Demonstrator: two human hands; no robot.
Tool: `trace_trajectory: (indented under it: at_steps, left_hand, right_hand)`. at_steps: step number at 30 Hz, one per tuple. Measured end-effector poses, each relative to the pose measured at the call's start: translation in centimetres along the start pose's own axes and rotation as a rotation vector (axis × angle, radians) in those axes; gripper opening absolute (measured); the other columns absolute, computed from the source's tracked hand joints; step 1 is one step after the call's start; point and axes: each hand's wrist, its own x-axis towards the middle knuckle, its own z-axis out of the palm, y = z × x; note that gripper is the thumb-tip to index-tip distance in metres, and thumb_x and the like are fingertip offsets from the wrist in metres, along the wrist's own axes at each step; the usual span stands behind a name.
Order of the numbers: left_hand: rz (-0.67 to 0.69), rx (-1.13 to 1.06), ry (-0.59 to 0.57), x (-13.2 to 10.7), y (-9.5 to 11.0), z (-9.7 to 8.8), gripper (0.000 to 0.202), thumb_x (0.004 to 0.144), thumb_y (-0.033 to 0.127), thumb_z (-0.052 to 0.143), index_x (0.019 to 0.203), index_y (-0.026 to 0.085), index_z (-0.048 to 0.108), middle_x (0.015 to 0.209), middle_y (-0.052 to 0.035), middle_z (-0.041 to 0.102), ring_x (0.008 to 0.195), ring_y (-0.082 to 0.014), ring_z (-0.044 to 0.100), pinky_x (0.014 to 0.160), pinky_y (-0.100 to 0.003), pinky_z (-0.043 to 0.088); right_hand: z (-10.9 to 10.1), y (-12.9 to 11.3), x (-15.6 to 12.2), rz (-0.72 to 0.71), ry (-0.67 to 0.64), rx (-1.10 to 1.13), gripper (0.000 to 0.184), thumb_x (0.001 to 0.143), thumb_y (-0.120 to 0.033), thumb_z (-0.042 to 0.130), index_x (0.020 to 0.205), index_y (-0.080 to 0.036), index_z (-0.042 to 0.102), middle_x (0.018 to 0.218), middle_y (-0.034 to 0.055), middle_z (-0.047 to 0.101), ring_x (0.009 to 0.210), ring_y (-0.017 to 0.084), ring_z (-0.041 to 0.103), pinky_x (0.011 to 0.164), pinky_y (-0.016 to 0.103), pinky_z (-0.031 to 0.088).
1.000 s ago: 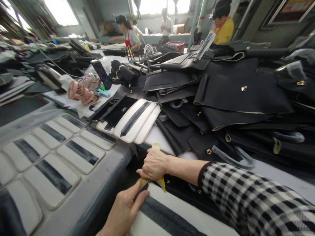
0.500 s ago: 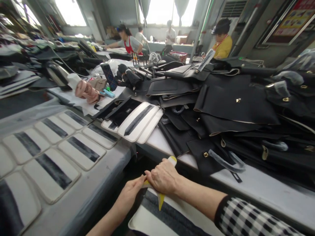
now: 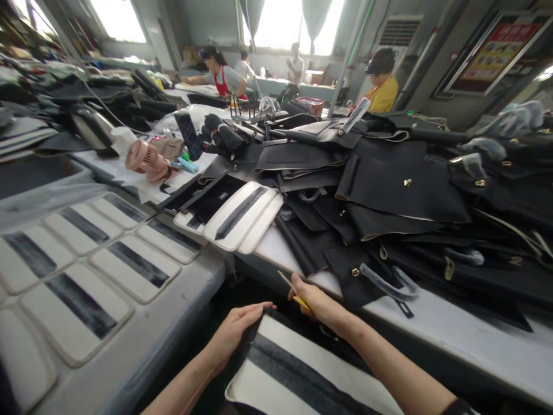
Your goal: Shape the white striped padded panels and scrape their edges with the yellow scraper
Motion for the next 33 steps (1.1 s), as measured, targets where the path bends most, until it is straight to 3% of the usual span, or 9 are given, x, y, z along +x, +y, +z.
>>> trace_trajectory:
  at_steps: [2,4,8,16,19,22,25,29,33]
  left_hand:
    - [-0.007,0.028,-0.005,0.0,0.2,-0.3,0.048,0.084,0.048,0.068,0.119,0.015,0.07,0.1,-0.0095,0.075,0.091,-0.0227,0.065,0.085,-0.032,0.047]
    - [-0.007,0.053,-0.017,-0.1,0.5,-0.4,0.046,0.084,0.045,0.068,0.119,0.015,0.07,0.096,-0.0087,0.076,0.089,-0.0221,0.066,0.083,-0.031,0.046]
    - [0.011,0.088,-0.034,-0.8,0.8,-0.6,0.042,0.087,0.041,0.064,0.12,0.017,0.07,0.096,-0.007,0.076,0.088,-0.0212,0.065,0.081,-0.03,0.045]
    - [0.105,0.206,-0.028,-1.6,0.4,-0.7,0.039,0.092,0.038,0.057,0.122,0.018,0.069,0.101,-0.005,0.075,0.091,-0.022,0.064,0.081,-0.03,0.044]
    - [0.148,0.267,0.013,-1.4,0.4,-0.7,0.037,0.092,0.037,0.056,0.12,0.018,0.07,0.099,-0.0042,0.075,0.087,-0.0208,0.063,0.075,-0.028,0.043]
    - [0.154,0.26,0.019,-0.7,0.3,-0.8,0.038,0.091,0.04,0.056,0.119,0.019,0.071,0.102,-0.0043,0.074,0.094,-0.0222,0.062,0.08,-0.028,0.043]
    - [0.122,0.244,0.003,0.4,0.4,-0.8,0.041,0.089,0.047,0.058,0.113,0.017,0.073,0.096,-0.006,0.074,0.089,-0.0226,0.063,0.077,-0.03,0.044]
    - [0.065,0.26,0.032,1.7,1.1,-0.6,0.034,0.079,0.043,0.07,0.096,0.015,0.078,0.082,-0.0054,0.073,0.074,-0.0183,0.058,0.068,-0.028,0.039]
    - [0.031,0.259,0.053,2.6,1.7,-0.7,0.025,0.075,0.036,0.072,0.087,0.015,0.078,0.076,-0.0035,0.071,0.072,-0.0162,0.055,0.067,-0.027,0.037]
  right_hand:
    - [0.2,-0.5,0.0,0.025,-0.1,0.278,0.08,0.092,-0.076,0.012,0.121,-0.018,0.059,0.061,-0.0027,0.05,0.049,0.012,0.039,0.047,0.024,0.031]
    - [0.7,-1.3,0.1,-0.048,-0.186,0.438,0.074,0.088,-0.077,0.037,0.131,-0.019,0.053,0.076,-0.0002,0.058,0.061,0.013,0.047,0.054,0.024,0.036]
    - [2.2,-2.2,1.0,-0.154,-0.19,0.407,0.066,0.079,-0.056,0.071,0.132,-0.022,0.053,0.111,0.0043,0.065,0.096,0.019,0.058,0.082,0.03,0.046]
    - [4.3,-2.4,1.1,-0.26,-0.111,0.15,0.037,0.087,-0.03,0.061,0.124,-0.022,0.06,0.114,0.0032,0.067,0.101,0.022,0.061,0.092,0.036,0.045]
    - [4.3,-2.9,1.1,-0.277,-0.11,0.097,0.038,0.088,-0.027,0.058,0.125,-0.023,0.059,0.116,0.0031,0.068,0.102,0.022,0.062,0.092,0.035,0.046]
    - [3.9,-2.7,1.2,-0.229,-0.077,0.054,0.036,0.088,-0.035,0.059,0.122,-0.022,0.061,0.108,0.0035,0.07,0.097,0.023,0.064,0.088,0.035,0.047]
    - [2.8,-1.7,0.6,-0.144,0.007,0.033,0.05,0.082,-0.047,0.068,0.122,-0.019,0.061,0.104,0.0066,0.071,0.097,0.027,0.064,0.088,0.04,0.048]
    - [-0.2,-0.3,-2.6,-0.096,0.094,0.212,0.081,0.072,-0.045,0.079,0.141,-0.019,0.047,0.134,0.0109,0.059,0.121,0.031,0.056,0.106,0.044,0.041]
    - [-3.1,-0.5,-7.7,0.011,0.262,0.455,0.076,0.072,-0.046,0.079,0.136,-0.016,0.051,0.136,0.0132,0.058,0.125,0.032,0.054,0.109,0.043,0.041]
